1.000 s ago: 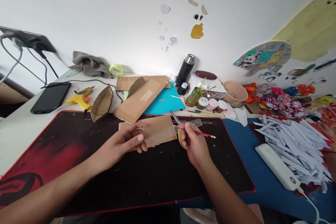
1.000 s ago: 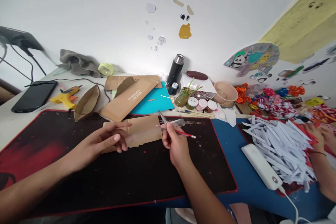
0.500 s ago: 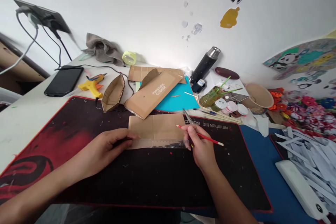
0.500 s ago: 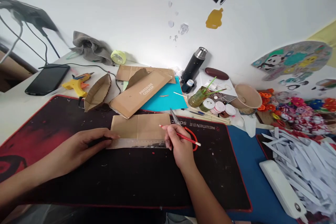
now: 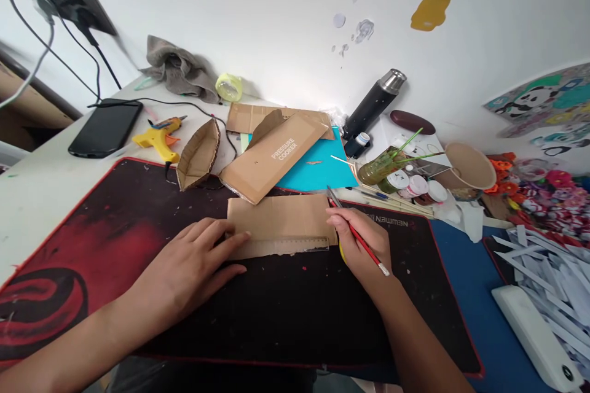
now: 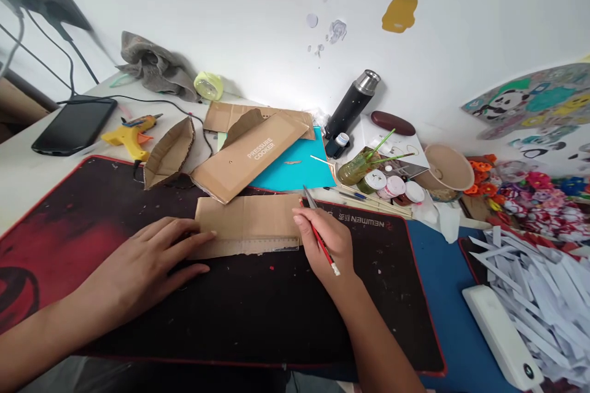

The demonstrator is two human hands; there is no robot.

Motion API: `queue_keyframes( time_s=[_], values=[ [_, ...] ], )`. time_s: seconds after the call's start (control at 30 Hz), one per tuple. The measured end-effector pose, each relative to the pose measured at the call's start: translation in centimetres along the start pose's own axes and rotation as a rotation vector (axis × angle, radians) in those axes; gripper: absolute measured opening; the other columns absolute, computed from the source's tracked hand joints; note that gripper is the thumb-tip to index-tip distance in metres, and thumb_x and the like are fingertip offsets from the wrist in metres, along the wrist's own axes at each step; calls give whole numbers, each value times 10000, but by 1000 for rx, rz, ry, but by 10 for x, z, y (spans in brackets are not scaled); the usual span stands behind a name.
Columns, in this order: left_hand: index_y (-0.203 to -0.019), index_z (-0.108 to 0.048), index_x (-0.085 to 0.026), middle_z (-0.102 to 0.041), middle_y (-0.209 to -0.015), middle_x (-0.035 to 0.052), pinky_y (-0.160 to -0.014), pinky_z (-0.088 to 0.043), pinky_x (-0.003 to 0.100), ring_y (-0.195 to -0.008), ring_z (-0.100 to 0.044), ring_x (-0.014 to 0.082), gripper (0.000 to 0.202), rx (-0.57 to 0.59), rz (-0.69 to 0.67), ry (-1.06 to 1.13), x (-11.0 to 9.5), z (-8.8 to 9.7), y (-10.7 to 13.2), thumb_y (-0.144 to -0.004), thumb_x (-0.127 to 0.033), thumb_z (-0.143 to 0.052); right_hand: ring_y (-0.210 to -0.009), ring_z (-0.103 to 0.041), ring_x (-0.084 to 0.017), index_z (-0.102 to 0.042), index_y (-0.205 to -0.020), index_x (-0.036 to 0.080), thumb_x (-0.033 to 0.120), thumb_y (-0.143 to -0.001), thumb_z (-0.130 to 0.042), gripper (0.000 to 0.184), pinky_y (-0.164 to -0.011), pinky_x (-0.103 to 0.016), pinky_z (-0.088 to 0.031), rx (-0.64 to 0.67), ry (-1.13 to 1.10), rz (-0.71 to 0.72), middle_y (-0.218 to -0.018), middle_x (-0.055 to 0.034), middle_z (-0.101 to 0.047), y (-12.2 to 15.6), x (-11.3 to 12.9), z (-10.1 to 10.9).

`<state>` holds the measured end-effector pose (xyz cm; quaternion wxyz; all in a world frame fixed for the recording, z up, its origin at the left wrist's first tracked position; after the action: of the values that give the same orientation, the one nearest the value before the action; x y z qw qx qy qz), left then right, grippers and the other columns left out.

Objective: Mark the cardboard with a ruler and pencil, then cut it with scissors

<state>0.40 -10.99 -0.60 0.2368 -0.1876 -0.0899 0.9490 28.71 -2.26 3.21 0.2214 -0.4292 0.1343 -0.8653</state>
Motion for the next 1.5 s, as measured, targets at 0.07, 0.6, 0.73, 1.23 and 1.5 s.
queue_keyframes(
  time_s=[0.07,0.6,0.73,1.23,1.5],
  values=[
    [-1377,-754,-260,-746,-1440,124,-1035,-600,525,-1282,-716,360,399,-29,-50,-34,-4,0,-2,-1129,-476,-527,-1018,-818,-282,-828,-1186,325,321,-1086,-658,197,-922,-406,-643,-15,78,4,-1125,-58,-856,-2,-4,2],
    [-1518,-670,-329,-722,-1519,35,-1109,-571,483,-1334,-731,300,414,-55,-96,-34,13,10,23,-1153,-392,-486,-1130,-823,-295,-804,-1238,304,275,-1089,-636,227,-1010,-453,-664,175,109,20,-1171,-64,-866,29,14,-29],
    [-1573,-617,-354,-744,-1488,29,-1088,-584,509,-1281,-758,314,449,-88,-83,-59,24,22,31,-1148,-402,-482,-1155,-819,-299,-809,-1228,307,265,-1087,-635,228,-1016,-454,-669,171,50,28,-1169,-64,-867,37,23,-38],
    [-1463,-684,-178,-715,-1527,91,-1134,-530,432,-1351,-691,283,389,-92,-190,-175,-43,-4,24,-1157,-320,-490,-1157,-811,-297,-812,-1217,320,243,-1077,-654,224,-1004,-449,-661,126,-9,-27,-1166,-44,-868,43,22,-45],
    [-1427,-692,-130,-716,-1527,94,-1162,-473,448,-1361,-663,286,436,-83,-200,-183,-53,-8,8,-1175,-370,-430,-1167,-807,-293,-816,-1199,300,268,-1086,-650,204,-1004,-440,-660,133,-17,-69,-1172,-50,-867,43,17,-44]
  ],
)
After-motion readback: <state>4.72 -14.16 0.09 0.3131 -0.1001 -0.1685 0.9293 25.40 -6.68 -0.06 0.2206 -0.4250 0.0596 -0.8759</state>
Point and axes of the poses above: each hand's wrist, its own y-axis away from the middle knuckle, its own z-axis out of the back of the hand, x = y × z, the point moved 7 cm from there along -y, towards the middle knuckle
